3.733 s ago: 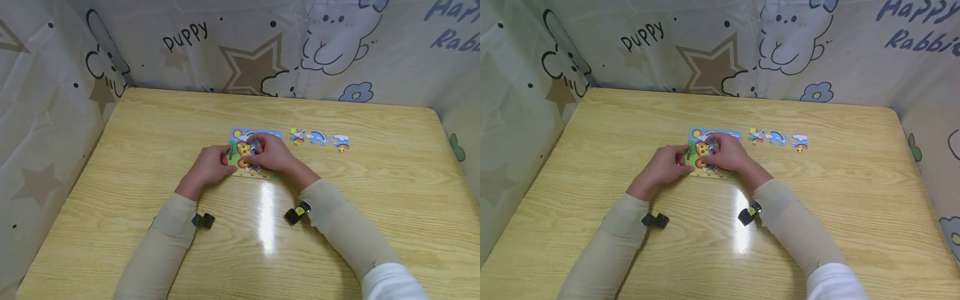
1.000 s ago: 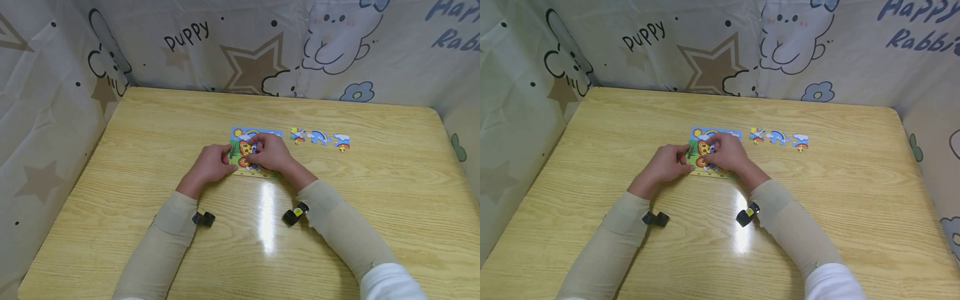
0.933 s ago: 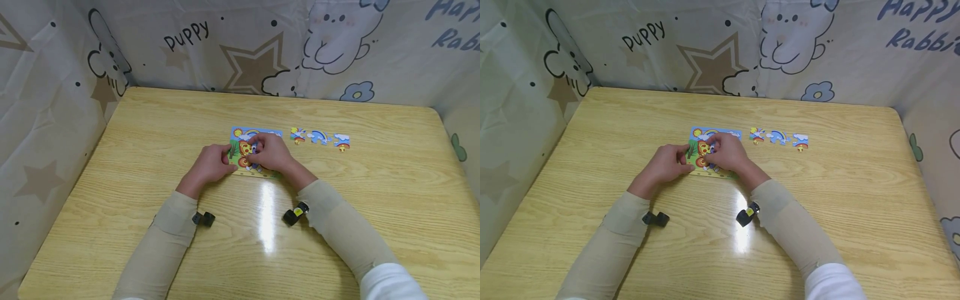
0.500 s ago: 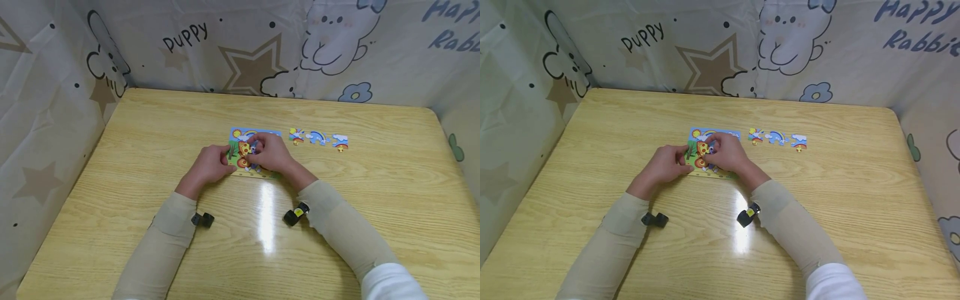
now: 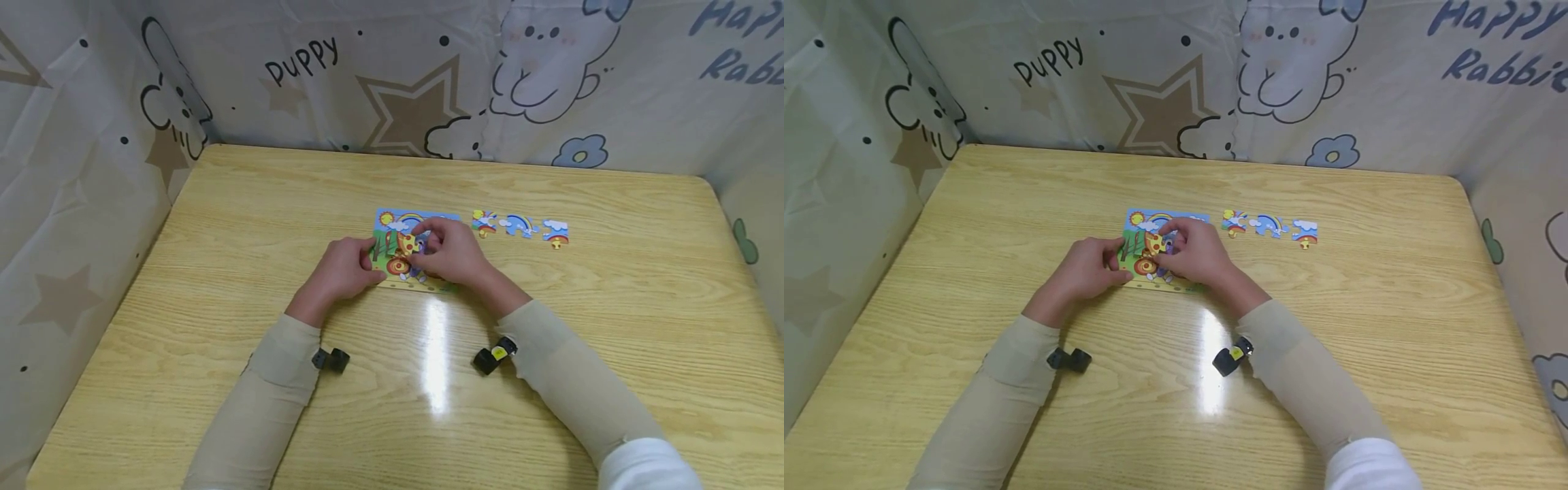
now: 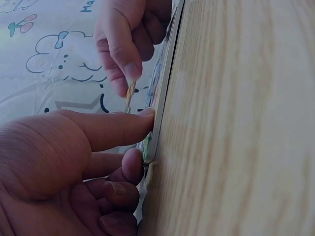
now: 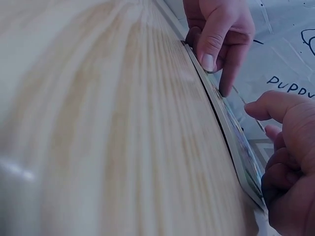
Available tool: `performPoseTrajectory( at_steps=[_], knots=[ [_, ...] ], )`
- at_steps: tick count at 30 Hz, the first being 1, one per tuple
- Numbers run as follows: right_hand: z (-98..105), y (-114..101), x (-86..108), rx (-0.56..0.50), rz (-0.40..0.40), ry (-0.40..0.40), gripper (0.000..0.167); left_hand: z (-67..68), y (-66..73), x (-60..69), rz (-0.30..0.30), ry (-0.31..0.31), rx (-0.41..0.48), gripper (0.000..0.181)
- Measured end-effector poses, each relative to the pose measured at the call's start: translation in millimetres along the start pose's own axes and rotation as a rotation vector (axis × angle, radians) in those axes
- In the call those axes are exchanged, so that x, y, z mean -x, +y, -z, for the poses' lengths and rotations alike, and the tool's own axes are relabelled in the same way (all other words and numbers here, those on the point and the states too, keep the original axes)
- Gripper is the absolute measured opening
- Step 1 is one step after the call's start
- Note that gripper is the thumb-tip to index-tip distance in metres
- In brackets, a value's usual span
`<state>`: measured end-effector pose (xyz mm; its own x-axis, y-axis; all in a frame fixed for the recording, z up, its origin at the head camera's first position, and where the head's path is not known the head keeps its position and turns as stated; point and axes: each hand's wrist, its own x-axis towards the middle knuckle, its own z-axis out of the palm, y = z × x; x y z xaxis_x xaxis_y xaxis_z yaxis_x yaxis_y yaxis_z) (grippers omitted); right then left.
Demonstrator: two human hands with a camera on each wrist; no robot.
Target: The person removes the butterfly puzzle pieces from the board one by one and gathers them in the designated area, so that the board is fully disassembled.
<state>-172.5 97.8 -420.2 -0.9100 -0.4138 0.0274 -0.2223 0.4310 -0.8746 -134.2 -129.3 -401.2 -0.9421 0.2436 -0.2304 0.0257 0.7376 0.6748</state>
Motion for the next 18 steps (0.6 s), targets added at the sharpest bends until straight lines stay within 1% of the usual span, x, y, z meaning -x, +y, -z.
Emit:
performPoseTrajectory(
  at_steps=[6,13,18],
  knots=[
    [10.5,3.8,7.7,0.024,0.001,0.013,0.034,-0.4,0.0,0.4,0.002,0.002,-0.001,0.07],
    [23.9,9.8,17.6,-0.001,-0.025,0.027,0.035,-0.5,-1.8,0.6,-0.026,0.008,-0.016,0.07],
    [34.6,14.9,25.5,0.011,-0.037,0.052,0.033,0.0,-3.1,0.4,-0.043,0.001,-0.031,0.07]
  ],
)
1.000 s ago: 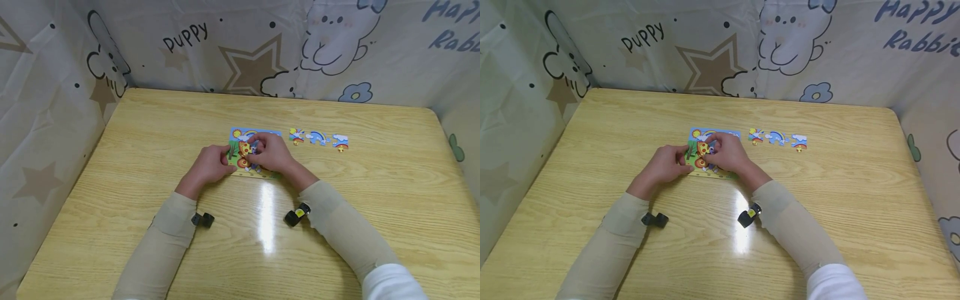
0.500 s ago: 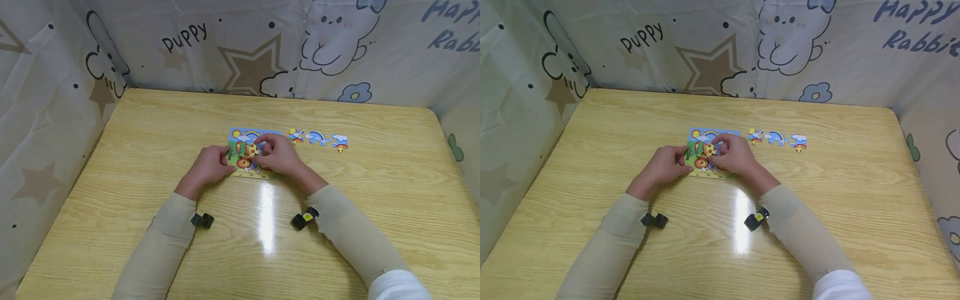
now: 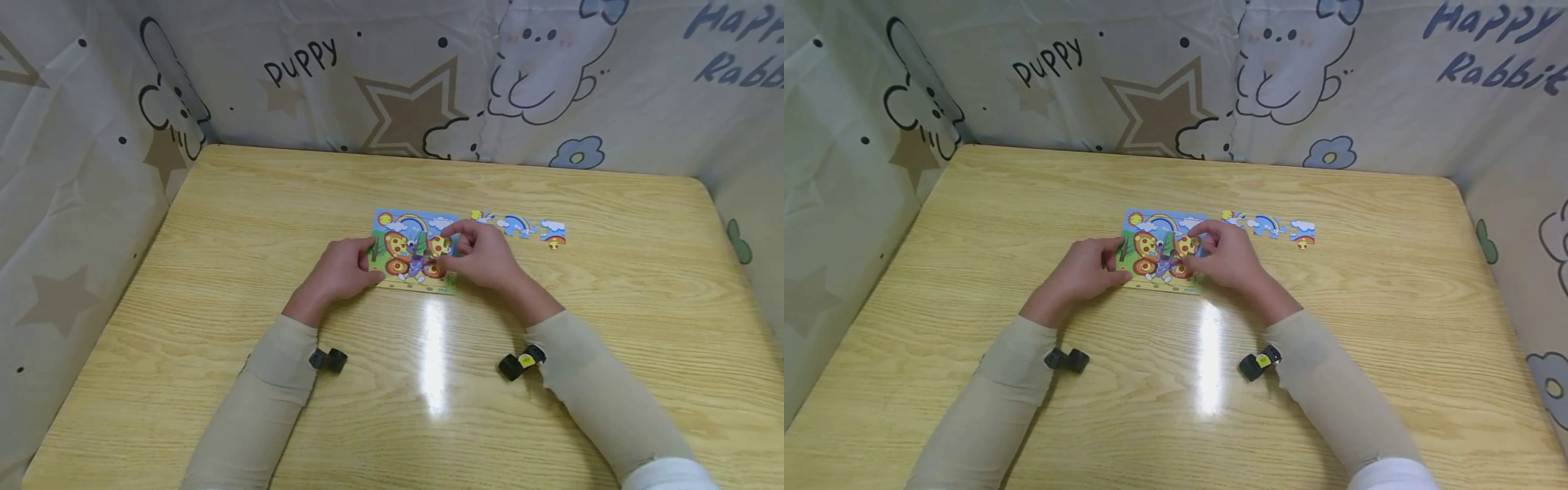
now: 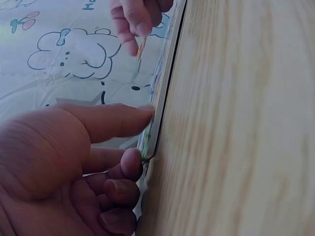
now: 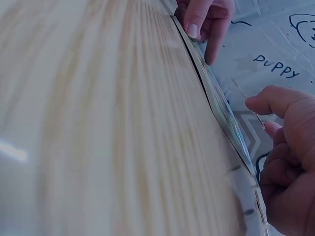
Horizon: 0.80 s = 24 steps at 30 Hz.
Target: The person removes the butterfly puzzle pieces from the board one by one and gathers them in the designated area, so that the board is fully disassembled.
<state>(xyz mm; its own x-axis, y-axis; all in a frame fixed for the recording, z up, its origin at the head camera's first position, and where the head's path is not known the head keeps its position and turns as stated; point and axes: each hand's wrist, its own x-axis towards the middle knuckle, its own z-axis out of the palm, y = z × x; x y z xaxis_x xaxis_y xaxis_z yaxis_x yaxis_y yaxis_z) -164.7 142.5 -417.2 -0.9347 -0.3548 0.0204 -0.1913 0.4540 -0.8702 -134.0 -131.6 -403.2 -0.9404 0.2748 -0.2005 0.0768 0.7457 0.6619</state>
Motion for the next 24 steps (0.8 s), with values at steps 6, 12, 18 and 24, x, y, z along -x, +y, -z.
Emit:
performPoseTrajectory(
  at_steps=[6,12,18,24],
  knots=[
    [12.8,7.6,9.0,0.033,-0.015,0.032,0.034,2.7,-2.0,0.8,-0.021,-0.023,0.029,0.076],
    [25.2,16.6,16.1,0.043,-0.042,0.051,0.035,5.9,-3.4,2.2,-0.044,-0.057,0.022,0.086],
    [38.1,24.1,21.9,0.045,-0.05,0.051,0.034,5.6,-4.9,1.2,-0.057,-0.071,0.015,0.083],
    [50.3,30.8,27.0,0.041,-0.071,0.03,0.033,3.3,-6.5,-0.7,-0.073,-0.061,-0.009,0.066]
  ],
)
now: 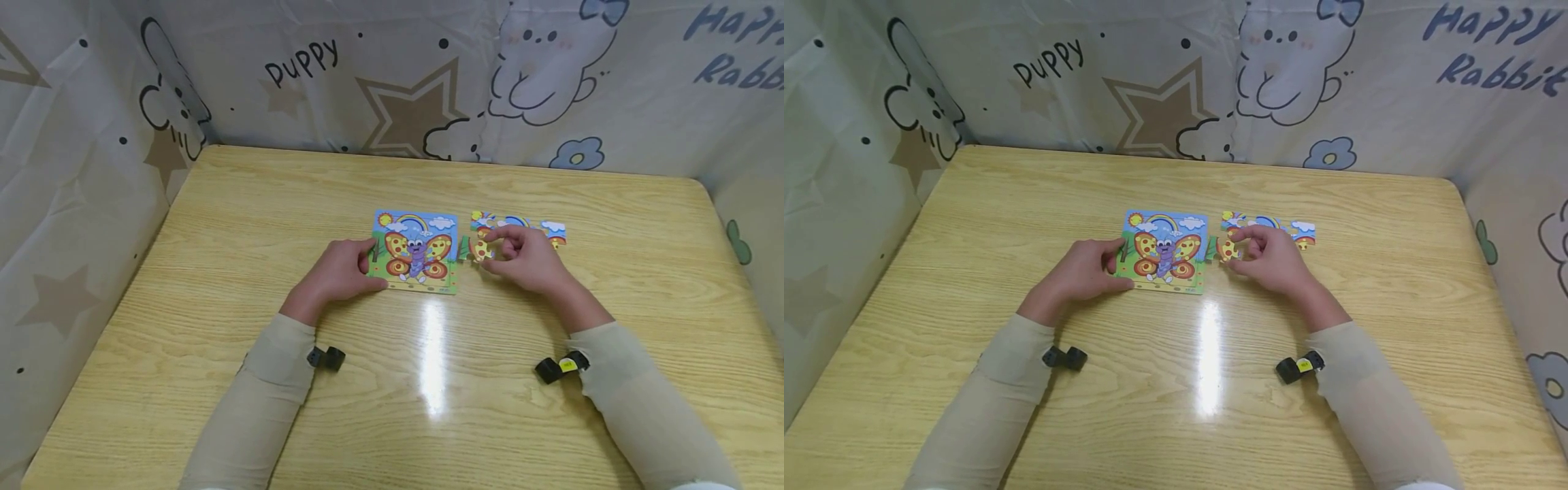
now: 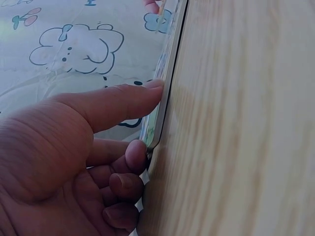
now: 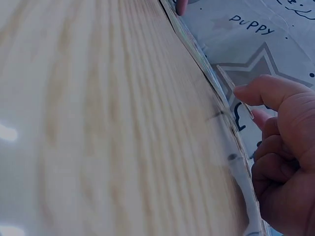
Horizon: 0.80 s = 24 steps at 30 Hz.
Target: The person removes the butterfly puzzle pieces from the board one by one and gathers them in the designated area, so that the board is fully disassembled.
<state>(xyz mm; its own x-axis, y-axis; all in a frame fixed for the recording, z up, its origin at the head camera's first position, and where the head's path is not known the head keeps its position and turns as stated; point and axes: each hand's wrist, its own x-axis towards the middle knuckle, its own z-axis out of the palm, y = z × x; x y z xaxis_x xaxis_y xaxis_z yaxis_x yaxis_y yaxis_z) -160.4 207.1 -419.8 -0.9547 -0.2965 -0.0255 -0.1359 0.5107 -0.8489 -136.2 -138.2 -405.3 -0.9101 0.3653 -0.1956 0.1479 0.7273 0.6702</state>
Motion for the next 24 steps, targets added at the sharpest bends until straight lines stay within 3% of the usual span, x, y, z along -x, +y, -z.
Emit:
performPoseTrajectory(
  at_steps=[5,13,19,24],
  knots=[
    [6.7,4.5,1.0,0.022,-0.011,-0.027,0.033,-0.1,0.4,0.6,0.002,0.003,0.0,0.059],
    [12.2,10.7,-0.9,0.099,-0.028,-0.041,0.034,1.4,3.5,2.1,0.014,0.002,0.008,0.063],
    [13.2,11.8,-2.4,0.135,-0.03,-0.046,0.033,1.7,4.3,2.5,0.032,0.003,0.031,0.074],
    [14.5,15.6,-3.8,0.167,0.012,-0.056,0.032,0.9,3.2,2.1,0.052,0.005,0.05,0.082]
  ],
)
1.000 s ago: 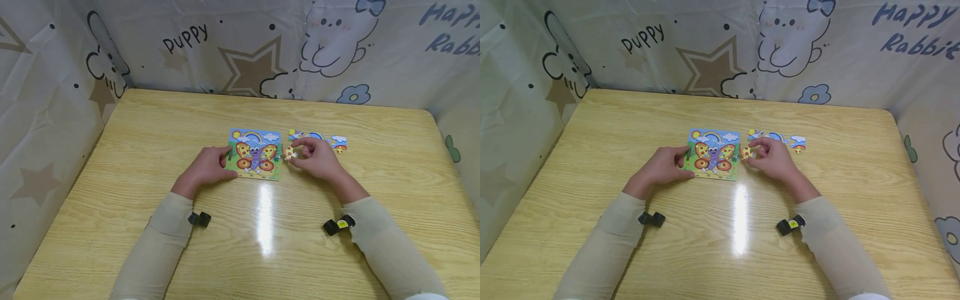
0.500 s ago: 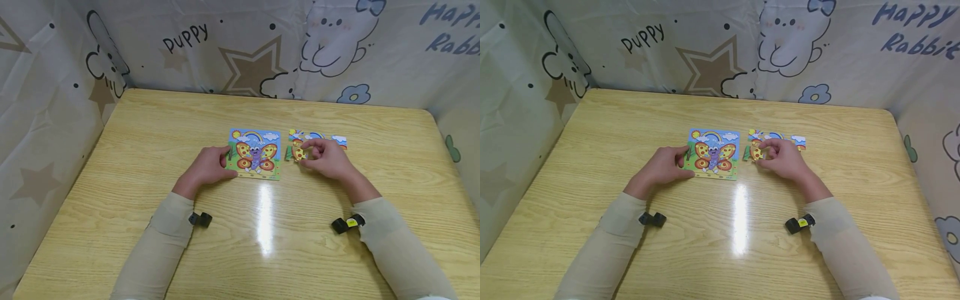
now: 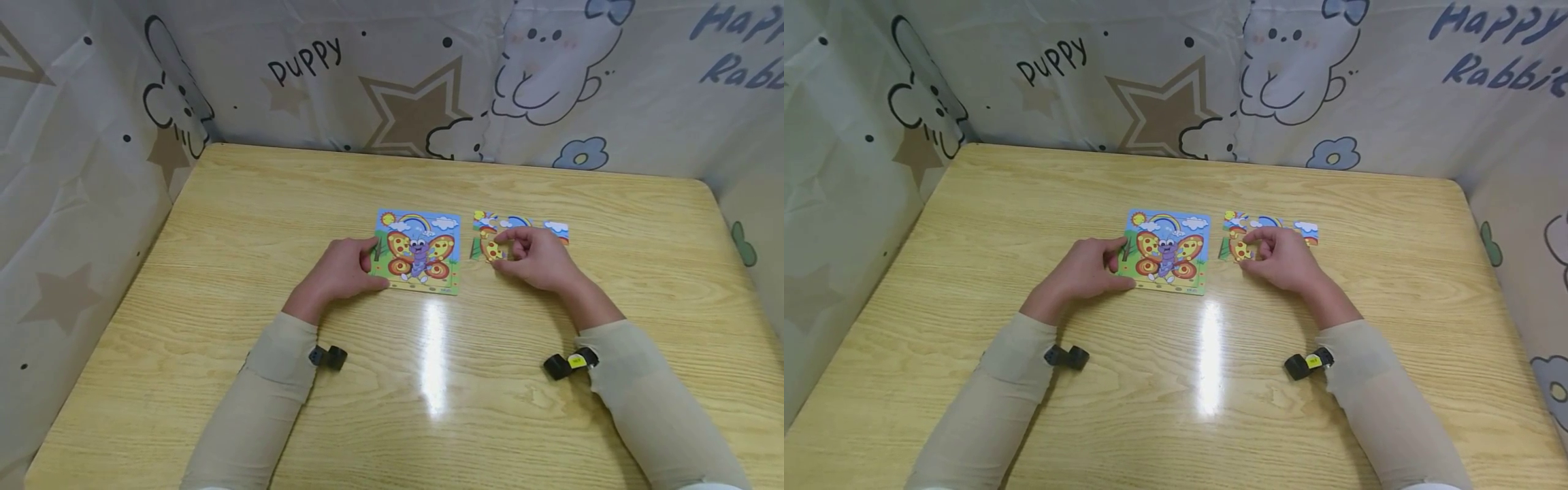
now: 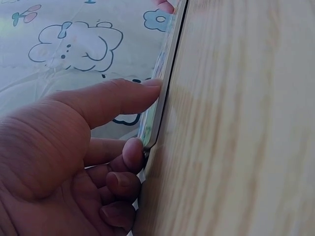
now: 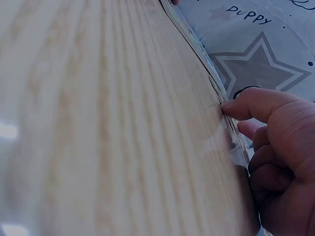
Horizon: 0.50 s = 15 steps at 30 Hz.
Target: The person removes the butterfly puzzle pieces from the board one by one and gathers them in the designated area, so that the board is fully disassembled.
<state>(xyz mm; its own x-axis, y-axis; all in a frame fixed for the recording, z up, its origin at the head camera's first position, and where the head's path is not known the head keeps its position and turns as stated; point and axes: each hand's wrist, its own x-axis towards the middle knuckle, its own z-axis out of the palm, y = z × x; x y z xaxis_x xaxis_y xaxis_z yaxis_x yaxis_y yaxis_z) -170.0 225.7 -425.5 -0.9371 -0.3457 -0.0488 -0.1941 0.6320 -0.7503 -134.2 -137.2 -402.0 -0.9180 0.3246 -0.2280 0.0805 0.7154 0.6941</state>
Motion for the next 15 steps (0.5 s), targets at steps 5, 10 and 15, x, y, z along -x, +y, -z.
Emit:
performPoseTrajectory(
  at_steps=[5,10,15],
  knots=[
    [-0.4,0.0,-0.2,0.005,0.002,0.011,0.033,0.0,-0.5,-0.5,0.0,0.005,0.007,0.083],
    [-4.8,-6.7,0.5,-0.034,-0.016,0.043,0.035,-0.2,-0.9,-0.4,-0.003,0.01,0.008,0.084],
    [-12.0,-18.3,-0.7,-0.078,0.014,0.033,0.038,-0.7,-1.6,-0.5,0.009,0.013,0.012,0.085]
  ],
)
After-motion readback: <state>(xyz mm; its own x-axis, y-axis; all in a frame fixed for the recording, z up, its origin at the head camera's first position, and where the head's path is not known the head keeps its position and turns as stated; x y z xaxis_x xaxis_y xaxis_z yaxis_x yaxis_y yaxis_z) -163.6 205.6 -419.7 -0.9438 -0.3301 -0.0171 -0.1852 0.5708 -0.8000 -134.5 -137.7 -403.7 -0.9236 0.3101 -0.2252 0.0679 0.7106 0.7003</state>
